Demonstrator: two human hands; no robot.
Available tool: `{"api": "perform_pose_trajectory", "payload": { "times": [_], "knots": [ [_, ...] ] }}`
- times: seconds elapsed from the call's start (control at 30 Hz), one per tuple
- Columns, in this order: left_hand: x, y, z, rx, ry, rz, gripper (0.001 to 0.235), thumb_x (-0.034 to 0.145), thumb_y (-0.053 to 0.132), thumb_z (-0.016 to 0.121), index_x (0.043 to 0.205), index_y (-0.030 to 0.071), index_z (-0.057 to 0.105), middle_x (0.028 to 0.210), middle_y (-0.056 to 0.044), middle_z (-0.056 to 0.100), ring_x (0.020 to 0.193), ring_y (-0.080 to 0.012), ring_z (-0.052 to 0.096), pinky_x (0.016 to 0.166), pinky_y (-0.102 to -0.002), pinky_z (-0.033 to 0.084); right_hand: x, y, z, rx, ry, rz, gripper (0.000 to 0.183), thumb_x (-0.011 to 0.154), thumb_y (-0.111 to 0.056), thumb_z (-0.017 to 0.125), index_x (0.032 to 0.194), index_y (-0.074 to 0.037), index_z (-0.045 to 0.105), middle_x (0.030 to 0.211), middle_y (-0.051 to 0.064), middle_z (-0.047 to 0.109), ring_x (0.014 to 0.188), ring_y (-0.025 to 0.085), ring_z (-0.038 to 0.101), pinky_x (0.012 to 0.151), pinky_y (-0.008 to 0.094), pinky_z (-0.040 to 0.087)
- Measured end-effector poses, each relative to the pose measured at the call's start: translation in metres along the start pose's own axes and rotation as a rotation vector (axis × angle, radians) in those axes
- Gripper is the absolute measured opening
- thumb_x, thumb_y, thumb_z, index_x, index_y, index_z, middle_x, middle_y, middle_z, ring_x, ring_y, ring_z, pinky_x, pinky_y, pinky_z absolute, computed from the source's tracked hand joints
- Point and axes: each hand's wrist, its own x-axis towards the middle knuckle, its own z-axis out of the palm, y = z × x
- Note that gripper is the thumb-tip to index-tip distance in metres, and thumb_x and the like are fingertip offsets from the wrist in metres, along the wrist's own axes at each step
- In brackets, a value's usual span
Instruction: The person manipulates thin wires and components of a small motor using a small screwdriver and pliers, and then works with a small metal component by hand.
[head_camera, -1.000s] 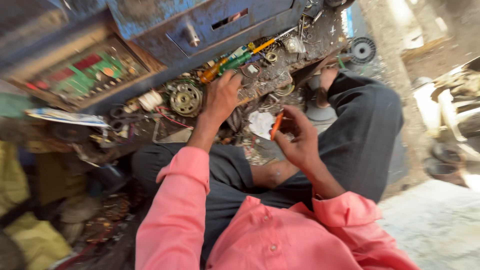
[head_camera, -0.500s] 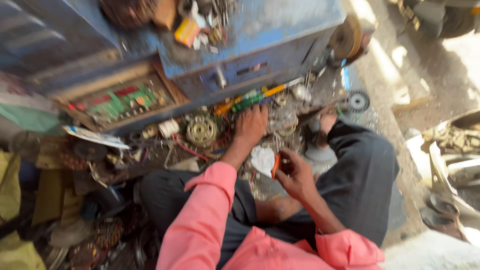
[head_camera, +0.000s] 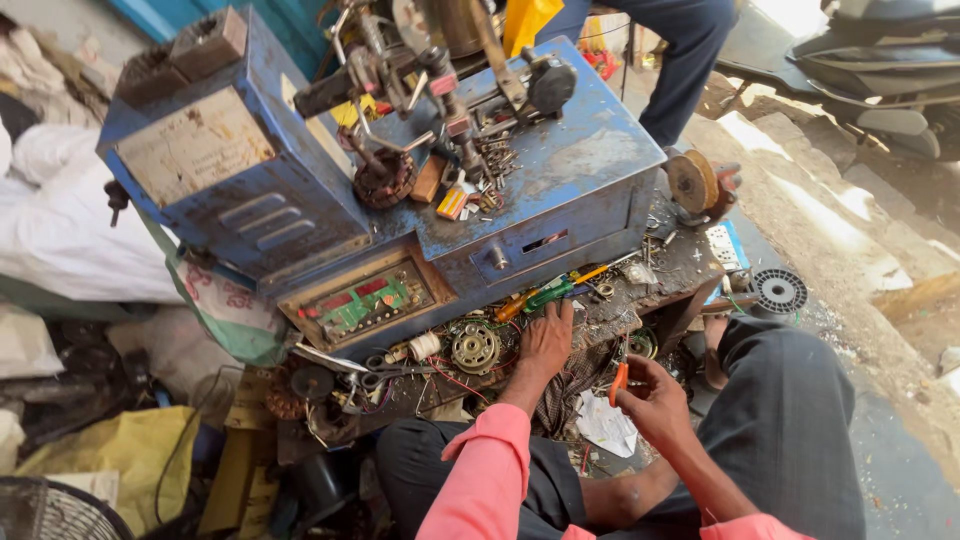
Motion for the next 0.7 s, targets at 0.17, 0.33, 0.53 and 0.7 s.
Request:
{"api": "perform_pose_trajectory", "payload": {
  "times": [0.17,0.33,0.53,0.7],
  "knots": [
    [-0.007,0.008,-0.011,-0.089,-0.091,-0.080,0.041,0.100,0.023,0.057,0.134,0.002,0.052,0.131,-0.032,0.053,0.098,-0.0465,0.066,0.083,-0.055,0.054,-0.012,-0.020,0.004,0.047,0.010,-0.025,0.061,0.077,-0.001,0.079,0.135,-0.003,0.059,0.113,0.012,0.074,0.087,0.017,0.074,0.070,0.034,0.060],
    [0.002,0.009,0.000,-0.162,0.010,-0.122,0.037,0.093,0.027,0.069,0.118,0.001,0.062,0.133,-0.032,0.052,0.107,-0.0525,0.060,0.090,-0.059,0.048,-0.038,-0.052,-0.001,-0.160,0.279,-0.592,0.057,0.082,-0.006,0.076,0.138,-0.005,0.060,0.110,0.011,0.072,0.088,0.013,0.071,0.077,0.030,0.058],
    [0.007,-0.001,0.036,-0.156,0.048,-0.164,0.035,0.090,0.026,0.072,0.113,0.001,0.062,0.119,-0.026,0.062,0.106,-0.0473,0.063,0.089,-0.055,0.050,-0.031,-0.042,0.003,-0.135,0.102,-0.353,0.057,0.077,-0.001,0.077,0.132,-0.004,0.062,0.099,0.011,0.075,0.081,0.013,0.073,0.070,0.029,0.059],
    [0.002,-0.001,0.026,-0.179,0.194,-0.099,0.022,0.085,0.023,0.080,0.094,0.006,0.070,0.098,-0.019,0.070,0.095,-0.0393,0.068,0.081,-0.051,0.054,-0.014,-0.024,0.008,0.088,0.025,-0.135,0.057,0.076,0.000,0.078,0.131,-0.002,0.062,0.101,0.010,0.075,0.080,0.014,0.073,0.069,0.029,0.060]
  ]
}}
